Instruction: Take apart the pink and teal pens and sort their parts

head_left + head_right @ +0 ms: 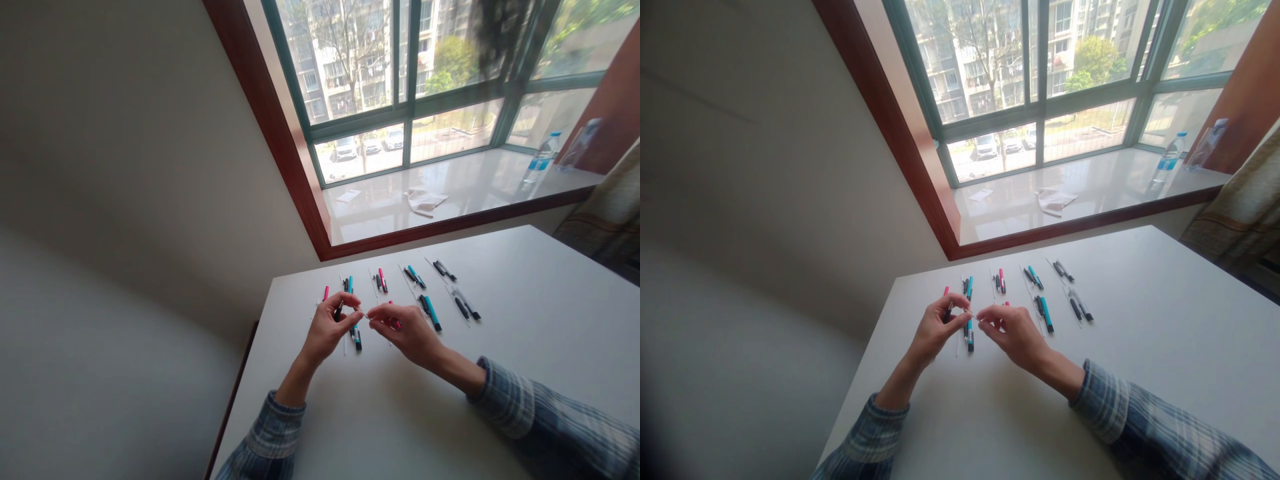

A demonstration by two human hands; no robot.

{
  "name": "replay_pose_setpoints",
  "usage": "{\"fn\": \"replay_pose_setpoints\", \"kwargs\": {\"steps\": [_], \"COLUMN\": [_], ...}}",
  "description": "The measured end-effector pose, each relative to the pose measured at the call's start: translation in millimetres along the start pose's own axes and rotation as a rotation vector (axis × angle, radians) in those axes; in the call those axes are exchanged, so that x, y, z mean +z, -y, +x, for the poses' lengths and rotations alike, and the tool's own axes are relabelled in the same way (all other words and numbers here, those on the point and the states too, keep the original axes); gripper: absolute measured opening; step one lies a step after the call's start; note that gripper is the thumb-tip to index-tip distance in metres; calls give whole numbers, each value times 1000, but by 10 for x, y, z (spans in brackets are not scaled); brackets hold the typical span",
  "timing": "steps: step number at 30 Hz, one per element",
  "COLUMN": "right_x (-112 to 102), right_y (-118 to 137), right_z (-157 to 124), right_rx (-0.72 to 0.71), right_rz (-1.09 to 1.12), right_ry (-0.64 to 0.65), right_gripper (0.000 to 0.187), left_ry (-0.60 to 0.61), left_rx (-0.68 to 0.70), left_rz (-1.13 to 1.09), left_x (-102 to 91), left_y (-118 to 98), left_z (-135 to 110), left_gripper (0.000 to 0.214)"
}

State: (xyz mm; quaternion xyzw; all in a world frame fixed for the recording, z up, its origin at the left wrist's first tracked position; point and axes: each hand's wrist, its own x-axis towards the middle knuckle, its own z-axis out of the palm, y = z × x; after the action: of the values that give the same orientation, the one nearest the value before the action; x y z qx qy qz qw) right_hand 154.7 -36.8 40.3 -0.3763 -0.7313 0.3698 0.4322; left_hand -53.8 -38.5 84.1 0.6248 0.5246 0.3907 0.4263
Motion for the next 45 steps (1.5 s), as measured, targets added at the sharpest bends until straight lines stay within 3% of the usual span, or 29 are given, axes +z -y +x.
{"fn": "replay_pose_setpoints", "kwargs": {"steps": [5, 9, 12, 17, 25, 34, 38, 41, 45], "right_x": [-7, -26, -35, -32, -28, -28, -42, -85, -148], "right_y": [-1, -8, -1, 24, 35, 59, 10, -13, -22], "right_z": [6, 16, 15, 3, 6, 16, 33, 70, 130], "right_rx": [12, 13, 10, 3, -15, -18, 9, 45, 70], "right_rz": [67, 86, 93, 66, 40, 62, 131, 261, 400], "right_ry": [0, -7, -10, -16, -20, -32, -103, -167, -278], "right_gripper": [12, 15, 16, 14, 15, 16, 19, 23, 27], "left_ry": [8, -237, -424, -338, -236, -271, -292, -165, -120], "left_rx": [-3, 11, -41, -214, -266, -264, -145, -2, 87], "left_rz": [-26, 90, 424, 950, 1193, 1153, 888, 613, 537], "left_x": [-32, -269, -499, -630, -497, -464, -450, -267, 51], "left_y": [-18, 33, 120, 246, 285, 242, 153, 121, 120], "left_z": [14, 68, 107, 165, 238, 222, 150, 62, -56], "left_gripper": [65, 69, 54, 35, 38, 30, 34, 38, 28]}}
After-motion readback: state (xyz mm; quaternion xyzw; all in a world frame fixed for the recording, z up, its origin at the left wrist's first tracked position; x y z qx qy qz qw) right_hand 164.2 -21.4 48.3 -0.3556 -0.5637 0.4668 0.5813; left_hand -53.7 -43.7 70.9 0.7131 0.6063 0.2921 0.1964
